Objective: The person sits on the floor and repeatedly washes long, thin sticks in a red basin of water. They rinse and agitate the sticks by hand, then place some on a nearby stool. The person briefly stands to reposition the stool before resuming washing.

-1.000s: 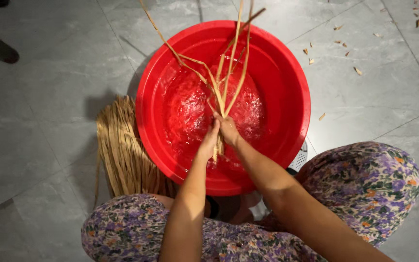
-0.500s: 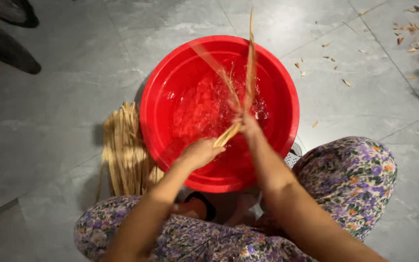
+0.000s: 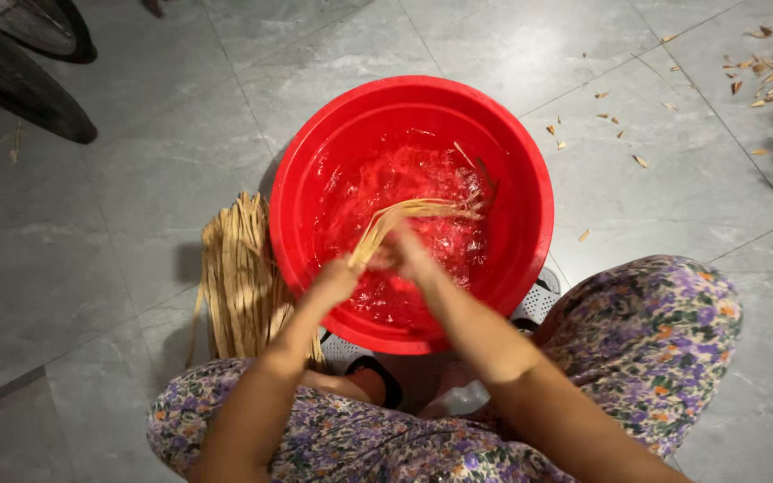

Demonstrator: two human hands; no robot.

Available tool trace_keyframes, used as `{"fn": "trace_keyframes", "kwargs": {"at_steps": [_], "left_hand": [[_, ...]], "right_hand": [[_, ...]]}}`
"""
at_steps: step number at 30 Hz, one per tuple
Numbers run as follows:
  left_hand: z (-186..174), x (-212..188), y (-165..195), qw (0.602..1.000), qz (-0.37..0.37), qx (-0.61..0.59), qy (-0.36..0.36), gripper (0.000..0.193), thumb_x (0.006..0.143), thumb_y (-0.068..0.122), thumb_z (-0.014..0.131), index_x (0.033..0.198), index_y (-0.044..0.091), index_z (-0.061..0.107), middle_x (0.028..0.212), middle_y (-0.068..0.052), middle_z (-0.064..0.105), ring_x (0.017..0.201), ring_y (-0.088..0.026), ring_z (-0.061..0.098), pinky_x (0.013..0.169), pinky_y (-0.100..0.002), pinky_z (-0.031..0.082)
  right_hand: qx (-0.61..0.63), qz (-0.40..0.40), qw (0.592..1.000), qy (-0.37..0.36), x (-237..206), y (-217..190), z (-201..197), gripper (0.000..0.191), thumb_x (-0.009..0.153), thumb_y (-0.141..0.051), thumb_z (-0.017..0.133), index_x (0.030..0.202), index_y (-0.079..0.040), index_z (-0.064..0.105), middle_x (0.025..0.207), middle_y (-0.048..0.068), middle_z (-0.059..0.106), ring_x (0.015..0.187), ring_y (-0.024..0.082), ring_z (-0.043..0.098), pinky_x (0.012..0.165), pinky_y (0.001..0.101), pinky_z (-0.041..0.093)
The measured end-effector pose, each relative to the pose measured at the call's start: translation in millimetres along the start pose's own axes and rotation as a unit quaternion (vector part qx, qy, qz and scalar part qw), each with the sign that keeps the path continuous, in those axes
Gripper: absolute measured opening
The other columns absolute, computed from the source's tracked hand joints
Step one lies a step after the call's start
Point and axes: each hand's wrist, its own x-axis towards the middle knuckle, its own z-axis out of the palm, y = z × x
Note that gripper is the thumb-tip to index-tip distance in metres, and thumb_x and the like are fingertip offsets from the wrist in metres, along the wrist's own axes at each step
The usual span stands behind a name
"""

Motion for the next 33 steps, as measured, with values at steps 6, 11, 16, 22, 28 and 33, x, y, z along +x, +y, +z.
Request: {"fn": "trace_keyframes", "kwargs": {"at_steps": [6,11,16,22,28,33], "left_hand": [[55,-39,53,0.990,0.040,0.116,-0.072,0.042,0.104,0.043,0.049,0.115,0.007,0.068,0.101,-0.023,0.072,0.096,-0.041,0.070,0.084,-0.054,0.053],[2,-107,100,0.975,0.193,0.046,-0.099,0.040,0.103,0.038,0.051,0.121,0.005,0.064,0.104,-0.021,0.073,0.098,-0.037,0.071,0.085,-0.051,0.054],[-92,-115,80,0.939,0.328,-0.101,-0.017,0.036,0.114,0.022,0.048,0.142,0.002,0.058,0.128,-0.023,0.068,0.109,-0.034,0.065,0.093,-0.048,0.050],[-31,-31,27,0.967,0.076,-0.243,-0.018,0.046,0.098,0.008,0.055,0.144,0.011,0.056,0.121,-0.010,0.067,0.093,-0.021,0.067,0.072,-0.037,0.056],[68,16,18,0.996,-0.021,-0.083,-0.023,0.033,0.100,0.027,0.049,0.105,0.004,0.072,0.099,-0.020,0.075,0.089,-0.033,0.073,0.076,-0.047,0.055],[98,-34,57,0.985,0.155,0.036,-0.060,0.035,0.104,0.033,0.046,0.110,0.005,0.066,0.099,-0.022,0.072,0.092,-0.040,0.070,0.079,-0.053,0.053]], "right_hand": [[-0.023,0.055,0.996,0.062,31,24,-31,0.021,0.105,-0.022,0.049,0.102,-0.010,0.066,0.079,0.009,0.063,0.058,0.017,0.053,0.058,0.0349,0.045],[0.057,0.007,0.971,0.233,40,-18,-131,0.039,0.107,-0.027,0.037,0.112,0.000,0.065,0.087,0.011,0.071,0.067,0.019,0.063,0.073,0.0343,0.058],[0.211,-0.078,0.945,0.236,28,-49,-150,0.063,0.108,-0.051,0.025,0.125,0.000,0.060,0.088,0.013,0.070,0.071,0.023,0.063,0.075,0.0408,0.055],[0.121,-0.047,0.989,0.065,24,-12,-46,0.061,0.107,-0.051,0.030,0.126,-0.001,0.059,0.090,0.014,0.069,0.073,0.025,0.061,0.072,0.0424,0.052],[-0.019,0.032,0.999,0.019,28,28,1,0.026,0.102,-0.023,0.052,0.113,-0.003,0.064,0.094,0.014,0.069,0.072,0.024,0.057,0.064,0.0380,0.048],[-0.256,0.084,0.959,0.091,31,-3,-56,0.020,0.101,-0.017,0.062,0.113,-0.004,0.072,0.098,0.004,0.064,0.083,0.013,0.057,0.074,0.0301,0.045]]}}
